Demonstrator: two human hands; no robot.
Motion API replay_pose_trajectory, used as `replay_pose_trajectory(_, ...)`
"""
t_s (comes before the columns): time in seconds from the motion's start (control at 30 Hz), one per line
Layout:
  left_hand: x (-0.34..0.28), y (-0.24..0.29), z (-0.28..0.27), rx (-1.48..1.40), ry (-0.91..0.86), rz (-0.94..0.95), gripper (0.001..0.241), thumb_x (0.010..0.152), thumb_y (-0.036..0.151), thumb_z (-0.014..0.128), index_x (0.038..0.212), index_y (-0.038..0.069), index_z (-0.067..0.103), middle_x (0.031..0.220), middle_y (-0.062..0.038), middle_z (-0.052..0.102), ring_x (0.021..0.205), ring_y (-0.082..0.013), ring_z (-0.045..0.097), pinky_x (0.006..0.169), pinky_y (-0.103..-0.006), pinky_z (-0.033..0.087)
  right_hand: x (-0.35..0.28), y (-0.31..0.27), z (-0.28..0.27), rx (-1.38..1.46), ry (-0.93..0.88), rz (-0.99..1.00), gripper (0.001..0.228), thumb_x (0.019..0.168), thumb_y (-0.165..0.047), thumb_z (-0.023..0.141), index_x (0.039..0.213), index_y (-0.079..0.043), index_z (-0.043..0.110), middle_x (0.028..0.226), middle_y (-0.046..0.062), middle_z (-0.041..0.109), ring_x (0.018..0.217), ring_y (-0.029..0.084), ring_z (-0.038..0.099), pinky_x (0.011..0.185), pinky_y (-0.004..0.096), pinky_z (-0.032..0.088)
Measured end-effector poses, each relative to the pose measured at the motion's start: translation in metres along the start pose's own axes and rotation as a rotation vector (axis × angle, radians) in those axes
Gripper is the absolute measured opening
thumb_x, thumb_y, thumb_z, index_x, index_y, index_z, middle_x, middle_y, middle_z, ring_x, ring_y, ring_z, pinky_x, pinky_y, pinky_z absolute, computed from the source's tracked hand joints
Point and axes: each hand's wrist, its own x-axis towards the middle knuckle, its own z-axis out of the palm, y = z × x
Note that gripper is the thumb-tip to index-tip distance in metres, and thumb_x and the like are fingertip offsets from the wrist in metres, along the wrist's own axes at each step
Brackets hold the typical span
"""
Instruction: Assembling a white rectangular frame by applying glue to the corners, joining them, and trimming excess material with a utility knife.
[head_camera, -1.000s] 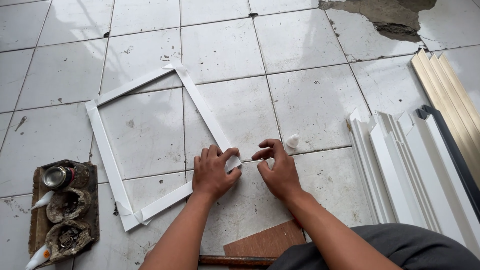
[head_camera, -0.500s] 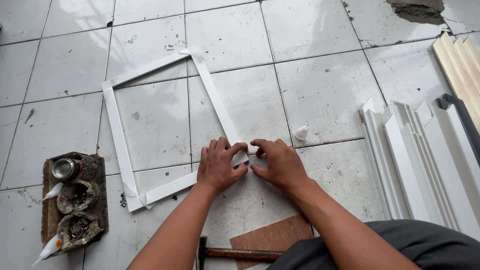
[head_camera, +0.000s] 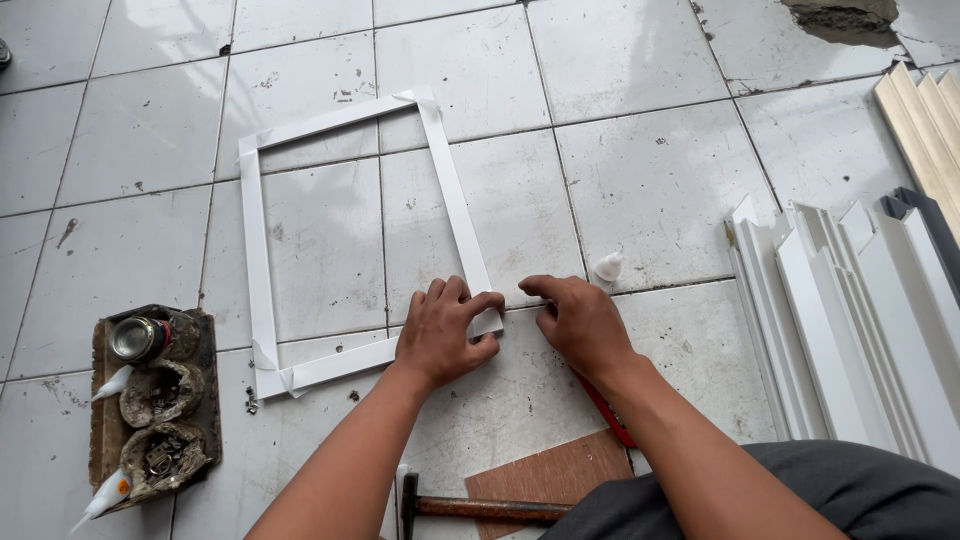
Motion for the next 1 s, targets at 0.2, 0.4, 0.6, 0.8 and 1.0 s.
replay_pose_trajectory(0.2,-0.002,0.000,0.004,0.030,0.052,0.014,0.036,0.071,0.046,0.046,0.105,0.037,0.054,0.081,-0.003,0.042,0.083,-0.0193,0.049,0.074,-0.0315,0.042,-0.018,-0.026,-0.026,0.376,0.025,0.293,0.019,0.076,-0.020,0.067,0.086,-0.004,0.065,0.056,0.009,0.063,0.039,0.012,0.055,0.043,0.023,0.046)
replay_pose_trajectory(0.4,0.001,0.003,0.005,0.024,0.096,0.003,0.032,0.074,0.046,0.047,0.103,0.034,0.056,0.080,-0.004,0.044,0.082,-0.0196,0.050,0.072,-0.0316,0.043,-0.025,-0.007,-0.037,0.291,0.315,0.192,0.034,0.089,-0.036,0.052,0.065,-0.015,0.064,0.035,0.004,0.049,0.031,0.014,0.047,0.039,0.024,0.040)
replay_pose_trajectory(0.6,-0.020,0.012,-0.018,-0.086,0.044,-0.091,0.076,0.073,0.053,0.057,0.134,0.025,0.022,0.100,-0.011,0.052,0.101,-0.0277,0.052,0.088,-0.0433,0.042,-0.070,-0.026,-0.065,0.229,0.264,0.255,0.044,0.085,-0.046,0.045,0.062,-0.015,0.065,0.041,0.012,0.050,0.041,0.024,0.045,0.047,0.034,0.039)
replay_pose_trajectory(0.8,-0.036,-0.034,0.001,0.184,-0.048,-0.212,0.049,0.066,0.029,0.062,0.113,0.020,0.050,0.106,-0.005,0.054,0.104,-0.0237,0.051,0.086,-0.0415,0.043,-0.077,-0.036,-0.044,0.578,0.219,0.430,0.044,0.092,-0.036,0.033,0.069,-0.009,0.060,0.048,0.006,0.041,0.050,0.016,0.039,0.051,0.030,0.035)
replay_pose_trajectory(1.0,-0.051,-0.017,-0.005,0.349,0.005,-0.037,0.043,0.070,0.006,0.058,0.112,0.016,0.057,0.105,-0.006,0.058,0.105,-0.0264,0.053,0.093,-0.0496,0.037,-0.076,-0.039,-0.044,0.650,0.050,0.476,0.028,0.089,-0.027,0.046,0.092,-0.006,0.065,0.071,0.013,0.062,0.064,0.018,0.055,0.054,0.027,0.046)
